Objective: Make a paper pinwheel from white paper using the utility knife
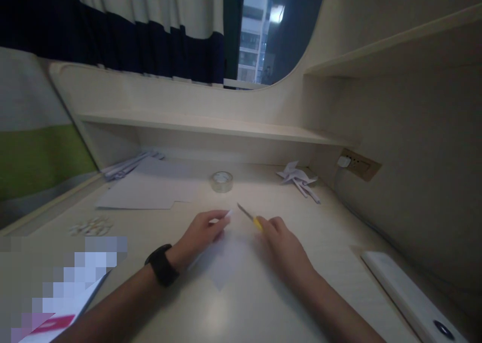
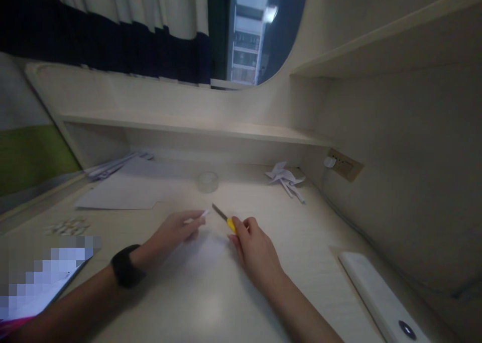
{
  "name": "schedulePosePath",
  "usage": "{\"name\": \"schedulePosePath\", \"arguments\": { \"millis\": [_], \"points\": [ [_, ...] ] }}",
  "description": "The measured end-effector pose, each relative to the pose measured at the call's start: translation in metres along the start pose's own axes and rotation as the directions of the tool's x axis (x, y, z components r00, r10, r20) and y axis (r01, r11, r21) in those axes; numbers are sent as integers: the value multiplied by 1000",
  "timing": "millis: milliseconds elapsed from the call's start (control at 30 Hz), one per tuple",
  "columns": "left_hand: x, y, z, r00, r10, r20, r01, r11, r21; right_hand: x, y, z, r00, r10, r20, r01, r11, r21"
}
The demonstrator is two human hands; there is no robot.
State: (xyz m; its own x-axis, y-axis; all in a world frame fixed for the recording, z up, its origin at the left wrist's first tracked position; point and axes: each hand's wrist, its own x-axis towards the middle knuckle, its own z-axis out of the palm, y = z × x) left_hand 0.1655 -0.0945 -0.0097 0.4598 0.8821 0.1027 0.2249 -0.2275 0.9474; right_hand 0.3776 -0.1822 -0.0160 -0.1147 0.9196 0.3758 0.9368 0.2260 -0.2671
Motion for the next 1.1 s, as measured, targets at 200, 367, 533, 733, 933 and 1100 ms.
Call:
{"name": "schedulePosePath", "arguments": {
  "millis": [200,367,533,733,933,1100],
  "points": [
    [-11,-9,-11,999,-38,-25,40,992,118,-5,-7,5,988,-150,25,152,957,-249],
    [-10,-14,-11,995,96,-30,-86,968,236,-7,-10,5,988,-138,69,154,921,-359],
    [-14,-15,-11,992,116,-43,-97,946,308,-7,-12,5,988,-132,82,154,899,-409],
    [-15,-16,-13,987,149,-54,-113,897,427,-8,-14,7,987,-144,65,158,879,-450],
    [-14,-18,-12,974,224,-20,-172,800,574,-10,-17,8,985,-165,47,167,859,-483],
    [-17,-16,-10,962,271,1,-208,736,644,-12,-21,7,983,-180,25,167,838,-519]
  ]
}}
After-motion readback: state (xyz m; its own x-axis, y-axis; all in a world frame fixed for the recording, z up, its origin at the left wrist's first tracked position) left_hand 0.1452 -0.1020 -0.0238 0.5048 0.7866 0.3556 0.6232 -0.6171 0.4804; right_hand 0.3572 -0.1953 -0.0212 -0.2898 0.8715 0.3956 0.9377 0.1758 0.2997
